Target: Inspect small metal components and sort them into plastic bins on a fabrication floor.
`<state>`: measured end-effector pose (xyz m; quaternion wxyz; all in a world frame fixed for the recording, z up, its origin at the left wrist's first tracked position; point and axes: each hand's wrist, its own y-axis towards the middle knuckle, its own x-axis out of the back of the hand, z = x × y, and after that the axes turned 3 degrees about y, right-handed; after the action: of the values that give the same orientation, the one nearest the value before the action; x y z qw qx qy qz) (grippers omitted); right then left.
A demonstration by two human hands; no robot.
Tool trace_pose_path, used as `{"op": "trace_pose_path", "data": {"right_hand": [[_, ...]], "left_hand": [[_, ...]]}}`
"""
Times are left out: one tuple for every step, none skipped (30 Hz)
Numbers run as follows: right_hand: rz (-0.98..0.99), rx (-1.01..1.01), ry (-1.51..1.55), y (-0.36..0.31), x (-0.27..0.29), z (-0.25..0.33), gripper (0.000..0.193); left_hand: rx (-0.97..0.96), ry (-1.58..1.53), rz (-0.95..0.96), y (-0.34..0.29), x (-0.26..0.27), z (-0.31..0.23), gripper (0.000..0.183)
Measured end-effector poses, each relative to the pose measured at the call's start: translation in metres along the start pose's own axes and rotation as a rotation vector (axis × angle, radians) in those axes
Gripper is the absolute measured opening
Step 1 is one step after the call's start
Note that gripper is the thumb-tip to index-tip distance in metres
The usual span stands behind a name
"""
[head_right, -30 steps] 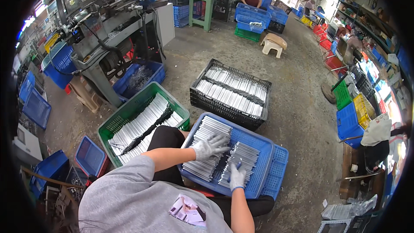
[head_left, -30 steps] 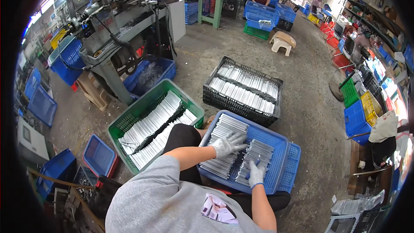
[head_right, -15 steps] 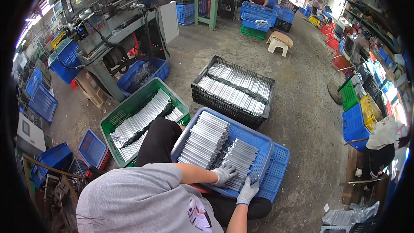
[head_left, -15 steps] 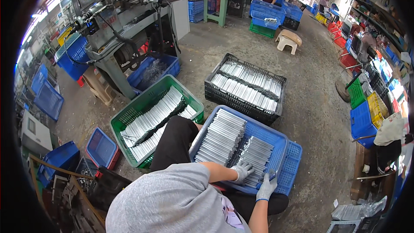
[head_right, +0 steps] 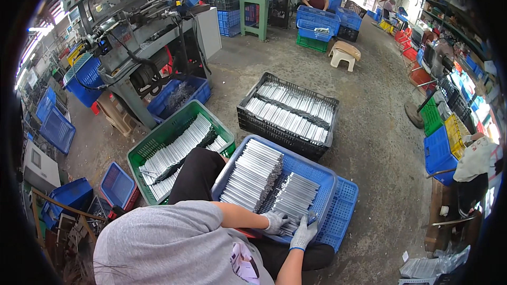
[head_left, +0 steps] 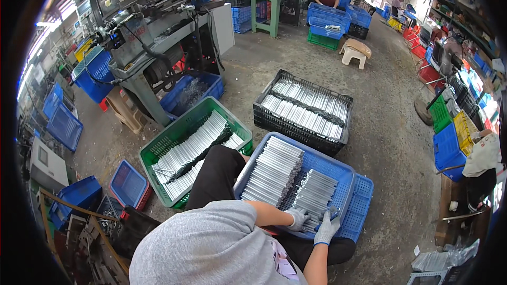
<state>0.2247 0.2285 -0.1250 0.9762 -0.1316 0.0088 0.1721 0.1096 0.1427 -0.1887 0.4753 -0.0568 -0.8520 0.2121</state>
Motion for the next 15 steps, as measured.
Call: {"op": "trace_pose_path", "data": {"right_hand": [[-0.003, -0.005, 0.009, 0.0, 0.0, 0.0, 0.034], [-0.007, -0.011, 0.019, -0.001, 0.0, 0.001, 0.034], [-0.006, -0.007, 0.02, -0.001, -0.001, 0.001, 0.034], [0.0, -0.006, 0.005, -0.001, -0.002, 0.001, 0.033], [0.006, -0.004, -0.01, -0.001, -0.003, 0.002, 0.033], [0.013, -0.003, -0.025, 0.0, -0.004, 0.002, 0.032], [0.02, -0.001, -0.04, 0.0, -0.005, 0.003, 0.032], [0.015, 0.002, -0.04, 0.0, -0.004, 0.004, 0.032], [0.015, 0.004, -0.033, -0.001, -0.004, 0.004, 0.031], [0.017, 0.005, -0.025, -0.002, -0.005, 0.005, 0.03], [0.019, 0.005, -0.016, -0.003, -0.007, 0.006, 0.03], [0.021, 0.006, -0.008, -0.003, -0.007, 0.007, 0.029], [0.023, 0.007, -0.008, -0.003, -0.006, 0.007, 0.029], [0.02, 0.014, 0.004, -0.002, -0.006, 0.006, 0.029], [0.017, 0.02, 0.017, -0.001, -0.006, 0.005, 0.028]], "left_hand": [[0.013, 0.014, 0.046, 0.001, 0.003, -0.001, 0.07], [0.026, 0.029, 0.092, 0.002, 0.005, -0.002, 0.069], [0.026, 0.031, 0.089, 0.003, 0.003, -0.001, 0.069], [0.004, -0.018, 0.119, 0.006, -0.003, 0.002, 0.068], [-0.018, -0.067, 0.149, 0.01, -0.008, 0.004, 0.067], [-0.04, -0.116, 0.179, 0.012, -0.011, 0.007, 0.066], [-0.061, -0.166, 0.208, 0.015, -0.014, 0.009, 0.066], [-0.067, -0.164, 0.208, 0.015, -0.014, 0.006, 0.066], [-0.067, -0.144, 0.167, 0.013, -0.013, 0.002, 0.067], [-0.064, -0.125, 0.126, 0.007, -0.01, -0.001, 0.068], [-0.062, -0.106, 0.085, 0.001, -0.007, -0.005, 0.069], [-0.059, -0.087, 0.044, -0.003, -0.004, -0.007, 0.071], [-0.059, -0.087, 0.042, -0.006, -0.002, -0.008, 0.071], [-0.065, -0.114, 0.049, -0.008, 0.0, -0.009, 0.072], [-0.072, -0.14, 0.056, -0.01, 0.003, -0.009, 0.073]]}}
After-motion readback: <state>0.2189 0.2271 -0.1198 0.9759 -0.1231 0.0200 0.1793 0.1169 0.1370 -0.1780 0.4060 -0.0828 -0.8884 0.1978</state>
